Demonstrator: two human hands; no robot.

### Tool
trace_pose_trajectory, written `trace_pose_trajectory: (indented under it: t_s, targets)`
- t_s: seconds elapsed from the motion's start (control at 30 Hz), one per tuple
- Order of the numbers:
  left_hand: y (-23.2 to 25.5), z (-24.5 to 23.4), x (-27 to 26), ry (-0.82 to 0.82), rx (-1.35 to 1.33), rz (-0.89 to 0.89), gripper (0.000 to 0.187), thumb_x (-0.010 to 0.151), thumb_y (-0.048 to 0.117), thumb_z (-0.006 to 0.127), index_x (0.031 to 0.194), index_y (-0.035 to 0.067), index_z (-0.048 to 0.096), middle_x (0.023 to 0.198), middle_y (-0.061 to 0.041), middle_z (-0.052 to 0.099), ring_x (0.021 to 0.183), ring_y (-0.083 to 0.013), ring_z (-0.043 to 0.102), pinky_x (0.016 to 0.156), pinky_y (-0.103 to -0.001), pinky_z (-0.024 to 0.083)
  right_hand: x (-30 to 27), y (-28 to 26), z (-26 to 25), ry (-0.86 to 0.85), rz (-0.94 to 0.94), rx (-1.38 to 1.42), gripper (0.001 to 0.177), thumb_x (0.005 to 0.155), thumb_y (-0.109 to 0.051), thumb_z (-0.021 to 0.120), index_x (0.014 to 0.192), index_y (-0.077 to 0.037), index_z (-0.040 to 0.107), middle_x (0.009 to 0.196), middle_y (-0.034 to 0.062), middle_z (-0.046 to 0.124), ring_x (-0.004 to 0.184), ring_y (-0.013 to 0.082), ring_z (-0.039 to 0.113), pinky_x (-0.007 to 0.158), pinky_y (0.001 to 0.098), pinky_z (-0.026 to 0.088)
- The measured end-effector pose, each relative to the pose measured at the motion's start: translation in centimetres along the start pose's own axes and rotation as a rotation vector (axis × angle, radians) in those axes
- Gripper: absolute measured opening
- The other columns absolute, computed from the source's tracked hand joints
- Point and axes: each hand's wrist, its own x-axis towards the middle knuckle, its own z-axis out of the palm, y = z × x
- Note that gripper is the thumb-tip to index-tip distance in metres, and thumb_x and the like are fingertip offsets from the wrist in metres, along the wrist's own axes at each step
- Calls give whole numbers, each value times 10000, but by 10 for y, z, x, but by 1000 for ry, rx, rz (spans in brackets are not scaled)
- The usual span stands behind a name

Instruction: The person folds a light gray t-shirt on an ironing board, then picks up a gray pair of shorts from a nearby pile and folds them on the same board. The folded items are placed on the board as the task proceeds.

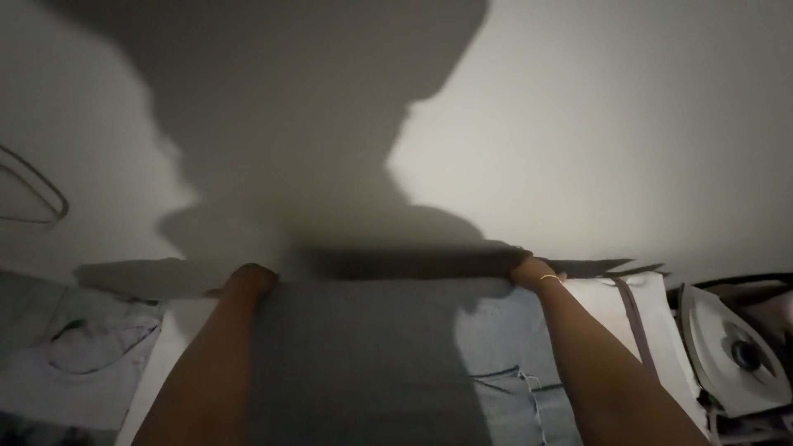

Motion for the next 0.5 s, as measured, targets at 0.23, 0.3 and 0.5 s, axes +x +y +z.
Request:
trace_pose_trajectory:
  t_s: [0.23, 0.3, 0.5]
  targets:
    - [-9, -16, 46, -106, -270, 258, 475, 955, 415, 621, 1289, 79, 654, 1318, -130, 575, 1218, -358, 497, 968, -610, 346, 20, 37, 6, 351, -209, 122, 513, 825, -435, 718, 1200, -88, 769, 1155, 182, 761, 1123, 358, 705, 1010, 438, 539]
    - [-22, -22, 42, -87, -457, 364, 417, 952, 367, 650, 1236, 64, 690, 1240, -136, 630, 1144, -337, 558, 934, -553, 417, 1, 46, -1, 404, -233, 221, 539, 856, -494, 745, 1191, -73, 771, 1105, 189, 770, 1054, 343, 726, 963, 433, 554]
    - [-53, -39, -41, -95, -938, 488, 322, 951, 245, 680, 1215, 62, 706, 1158, -90, 702, 1075, -242, 634, 951, -382, 498, -111, 50, -25, 423, -420, 1050, 238, 962, -63, 730, 1198, -59, 760, 1069, 53, 734, 946, 113, 659, 865, 256, 533]
